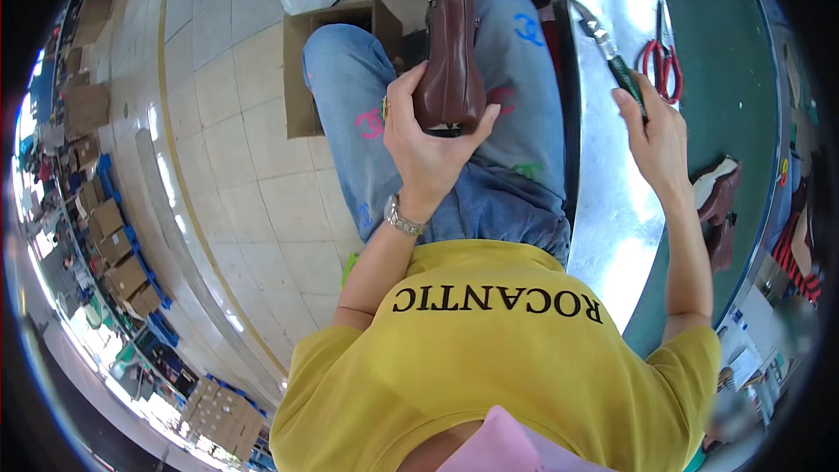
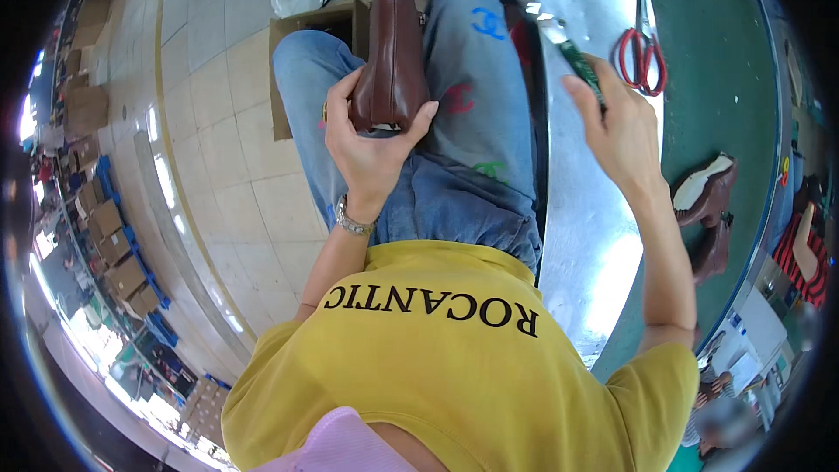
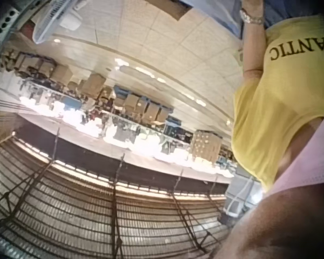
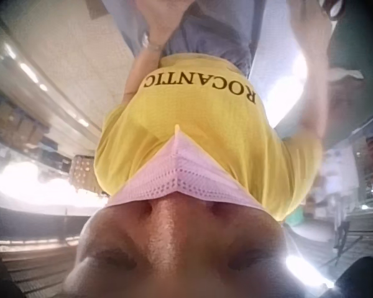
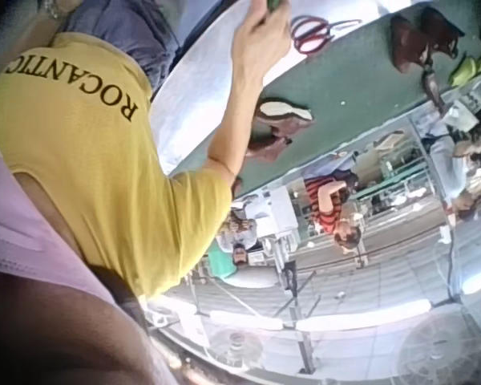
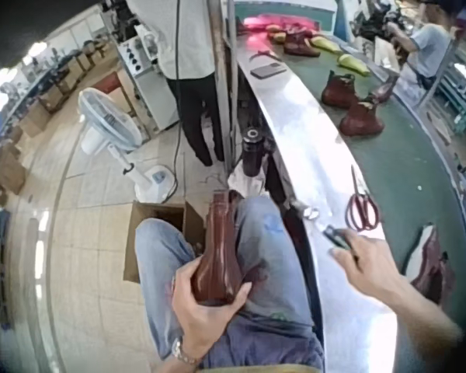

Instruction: The recorder is assembling and inspecting a leather boot, using tools to pull and secure materials around a shoe last.

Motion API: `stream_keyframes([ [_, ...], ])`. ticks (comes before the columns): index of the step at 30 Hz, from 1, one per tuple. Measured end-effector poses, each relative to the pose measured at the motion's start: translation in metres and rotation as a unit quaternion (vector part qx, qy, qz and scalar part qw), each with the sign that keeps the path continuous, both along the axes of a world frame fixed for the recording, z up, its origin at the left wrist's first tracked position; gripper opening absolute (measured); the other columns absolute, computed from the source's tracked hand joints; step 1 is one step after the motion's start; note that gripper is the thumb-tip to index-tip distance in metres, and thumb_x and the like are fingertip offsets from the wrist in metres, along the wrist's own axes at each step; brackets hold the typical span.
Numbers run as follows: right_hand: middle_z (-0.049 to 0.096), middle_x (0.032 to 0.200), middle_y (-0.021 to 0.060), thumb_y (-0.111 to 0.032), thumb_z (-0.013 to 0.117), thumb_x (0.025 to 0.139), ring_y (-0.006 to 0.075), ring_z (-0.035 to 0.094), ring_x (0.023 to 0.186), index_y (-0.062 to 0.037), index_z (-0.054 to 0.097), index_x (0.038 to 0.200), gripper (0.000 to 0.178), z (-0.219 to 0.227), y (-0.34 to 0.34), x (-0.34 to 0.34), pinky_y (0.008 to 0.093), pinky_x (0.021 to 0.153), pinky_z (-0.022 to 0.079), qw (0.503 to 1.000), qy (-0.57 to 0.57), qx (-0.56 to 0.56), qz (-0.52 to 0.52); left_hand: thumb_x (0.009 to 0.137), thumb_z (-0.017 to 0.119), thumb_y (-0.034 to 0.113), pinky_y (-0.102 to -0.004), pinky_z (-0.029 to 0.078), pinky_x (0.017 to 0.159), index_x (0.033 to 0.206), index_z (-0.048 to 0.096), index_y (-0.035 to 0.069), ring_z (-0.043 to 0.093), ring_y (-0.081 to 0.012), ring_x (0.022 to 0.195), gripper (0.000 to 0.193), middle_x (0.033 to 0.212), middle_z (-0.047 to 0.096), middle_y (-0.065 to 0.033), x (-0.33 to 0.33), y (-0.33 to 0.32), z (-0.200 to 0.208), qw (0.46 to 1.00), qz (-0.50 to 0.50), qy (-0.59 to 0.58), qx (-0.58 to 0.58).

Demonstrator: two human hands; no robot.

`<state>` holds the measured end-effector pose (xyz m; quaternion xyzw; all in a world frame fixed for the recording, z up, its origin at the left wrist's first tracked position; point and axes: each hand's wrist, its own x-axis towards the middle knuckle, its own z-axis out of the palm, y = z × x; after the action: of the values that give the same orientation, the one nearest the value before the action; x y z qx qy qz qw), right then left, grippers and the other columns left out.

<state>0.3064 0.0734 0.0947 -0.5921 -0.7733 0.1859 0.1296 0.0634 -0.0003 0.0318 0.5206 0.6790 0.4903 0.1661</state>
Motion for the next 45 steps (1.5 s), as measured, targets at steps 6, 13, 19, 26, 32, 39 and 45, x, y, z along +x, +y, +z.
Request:
stream_keyframes([
  [6,0.062,0.089,0.0148,-0.036,0.062,0.085,0.0264,0.061,0.071,-0.0082,0.056,0.12,0.045,-0.068,-0.014,0.045,0.034,0.061,0.047,0.981,-0.168,0.07,-0.065,0.053,0.089,0.029,-0.0352,0.046,0.08,0.116,0.046,0.001,0.055,-0.0284,0.094,0.082,0.108,0.053,-0.0145,0.002,-0.023,0.006,0.998,0.015,0.048,0.024],
  [13,0.05,0.127,0.0125,-0.02,0.071,0.077,0.0284,0.046,0.119,-0.0127,0.059,0.12,0.046,-0.038,0.007,-0.043,0.0381,0.097,0.038,0.961,0.241,-0.01,0.134,0.054,0.088,0.034,-0.0352,0.046,0.082,0.122,0.043,0.0,0.054,-0.0297,0.097,0.088,0.112,0.05,-0.0152,0.0,-0.03,0.008,1.0,-0.004,-0.016,-0.022],
  [19,0.054,0.124,0.008,-0.026,0.074,0.073,0.0285,0.037,0.126,-0.0193,0.059,0.12,0.05,-0.03,0.034,-0.109,0.0397,0.101,0.036,0.866,0.345,-0.102,0.346,0.057,0.086,0.039,-0.0352,0.043,0.092,0.135,0.033,-0.002,0.049,-0.03,0.114,0.103,0.129,0.043,-0.0188,-0.018,-0.033,0.026,0.988,-0.106,0.081,-0.073],
  [26,0.058,0.112,0.0033,-0.031,0.074,0.072,0.0282,0.039,0.12,-0.022,0.061,0.112,0.043,-0.03,0.038,-0.117,0.0409,0.102,0.036,0.855,0.283,-0.149,0.408,0.071,0.079,0.028,-0.028,0.036,0.098,0.134,0.038,-0.005,0.05,-0.0174,0.114,0.082,0.126,0.052,-0.0148,-0.051,-0.035,0.038,0.891,-0.155,-0.364,-0.221],
  [32,0.059,0.109,-0.0003,-0.033,0.074,0.072,0.0308,0.038,0.121,-0.0219,0.06,0.108,0.04,-0.021,0.025,-0.117,0.0422,0.099,0.038,0.853,0.292,-0.219,0.373,0.067,0.081,0.028,-0.0282,0.039,0.096,0.131,0.041,-0.008,0.054,-0.0175,0.109,0.083,0.118,0.058,-0.016,-0.054,-0.035,0.047,0.898,-0.208,-0.276,-0.274],
  [39,0.059,0.111,-0.0024,-0.033,0.073,0.074,0.0343,0.037,0.122,-0.0235,0.056,0.109,0.041,-0.022,0.029,-0.117,0.0435,0.098,0.039,0.863,0.251,-0.185,0.398,0.075,0.075,0.028,-0.0312,0.045,0.089,0.131,0.038,-0.009,0.059,-0.0259,0.104,0.078,0.116,0.057,-0.0232,-0.04,-0.038,0.053,0.946,-0.194,-0.133,-0.222],
  [45,0.057,0.116,0.002,-0.034,0.071,0.075,0.0296,0.04,0.122,-0.0208,0.06,0.109,0.039,-0.027,0.04,-0.123,0.0428,0.101,0.038,0.857,0.275,-0.173,0.399,0.077,0.072,0.031,-0.0346,0.046,0.088,0.134,0.033,-0.009,0.058,-0.0327,0.106,0.08,0.12,0.053,-0.0258,-0.025,-0.042,0.036,0.975,-0.155,-0.047,-0.154],
])
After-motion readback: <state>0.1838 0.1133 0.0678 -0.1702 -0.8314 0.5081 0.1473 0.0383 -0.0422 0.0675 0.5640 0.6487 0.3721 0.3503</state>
